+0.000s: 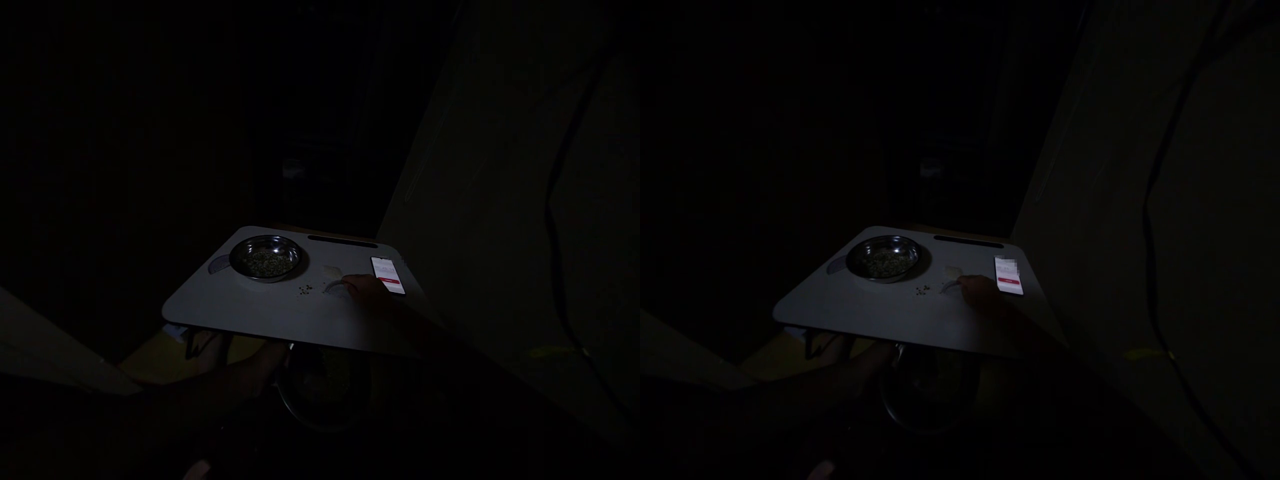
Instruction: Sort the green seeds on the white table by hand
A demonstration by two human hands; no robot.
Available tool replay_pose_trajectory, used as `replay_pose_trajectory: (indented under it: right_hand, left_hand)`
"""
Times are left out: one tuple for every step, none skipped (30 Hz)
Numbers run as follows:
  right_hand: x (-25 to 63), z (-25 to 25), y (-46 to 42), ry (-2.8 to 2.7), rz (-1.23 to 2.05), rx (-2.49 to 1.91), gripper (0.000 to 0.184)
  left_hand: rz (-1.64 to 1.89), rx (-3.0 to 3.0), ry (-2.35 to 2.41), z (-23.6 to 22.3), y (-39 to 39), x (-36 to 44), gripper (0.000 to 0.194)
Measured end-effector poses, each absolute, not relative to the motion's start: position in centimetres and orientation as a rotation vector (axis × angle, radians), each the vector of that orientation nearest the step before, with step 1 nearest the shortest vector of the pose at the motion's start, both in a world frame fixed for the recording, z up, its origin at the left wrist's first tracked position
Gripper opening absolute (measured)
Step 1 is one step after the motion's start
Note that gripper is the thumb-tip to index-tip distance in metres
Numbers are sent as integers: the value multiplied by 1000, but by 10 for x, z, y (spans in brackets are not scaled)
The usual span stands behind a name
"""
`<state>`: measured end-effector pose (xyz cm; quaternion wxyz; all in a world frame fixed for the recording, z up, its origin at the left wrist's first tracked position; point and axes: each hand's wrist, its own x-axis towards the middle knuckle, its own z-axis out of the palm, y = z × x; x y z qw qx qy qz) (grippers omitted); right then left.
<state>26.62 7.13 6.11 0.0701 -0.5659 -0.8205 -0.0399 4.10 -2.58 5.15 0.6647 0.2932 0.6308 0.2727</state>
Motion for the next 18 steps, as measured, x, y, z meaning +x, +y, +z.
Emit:
replay_pose_trajectory:
  right_hand:
    - [266, 61, 71, -2473, -118, -1698, 33]
    - [265, 61, 71, -2475, -119, -1696, 33]
    - [265, 61, 71, -2475, -121, -1696, 33]
    - [264, 61, 71, -2472, -126, -1696, 33]
    - [264, 61, 71, -2472, -128, -1694, 33]
    - [263, 60, 71, -2470, -131, -1691, 33]
    - [262, 60, 71, -2467, -133, -1688, 33]
    - [262, 60, 71, -2465, -135, -1687, 33]
    - [262, 59, 72, -2466, -132, -1687, 34]
    - [261, 59, 72, -2470, -127, -1685, 34]
    - [261, 58, 73, -2476, -124, -1681, 34]
    - [261, 58, 73, -2483, -122, -1679, 34]
    - [260, 57, 74, -2493, -119, -1679, 34]
    - [260, 57, 74, -2498, -118, -1680, 34]
    - [260, 57, 74, -2500, -116, -1682, 34]
    - [260, 57, 74, -2496, -116, -1688, 34]
    - [260, 57, 74, -2488, -116, -1696, 34]
    - [260, 58, 74, -2480, -119, -1703, 34]
  left_hand:
    - [647, 656, 1411, 49, -26, 41, 8]
    - [648, 654, 1390, 47, -25, 41, 10]
    - [652, 661, 1372, 44, -25, 41, 12]
    - [638, 671, 1399, 42, -25, 41, 12]
    - [632, 683, 1442, 39, -24, 41, 12]
    - [647, 699, 1480, 37, -23, 41, 11]
    - [650, 713, 1503, 35, -23, 41, 10]
    - [659, 729, 1492, 34, -22, 40, 9]
    - [661, 743, 1461, 33, -21, 40, 9]
    - [634, 750, 1431, 33, -20, 39, 9]
    - [599, 753, 1401, 33, -20, 38, 10]
    - [588, 757, 1378, 34, -20, 38, 12]
    - [564, 755, 1370, 35, -20, 38, 14]
    - [593, 761, 1342, 36, -20, 37, 13]
    - [651, 769, 1314, 37, -20, 37, 11]
    - [641, 772, 1292, 37, -20, 37, 11]
    - [643, 783, 1298, 35, -20, 37, 10]
    - [635, 777, 1297, 33, -20, 37, 10]
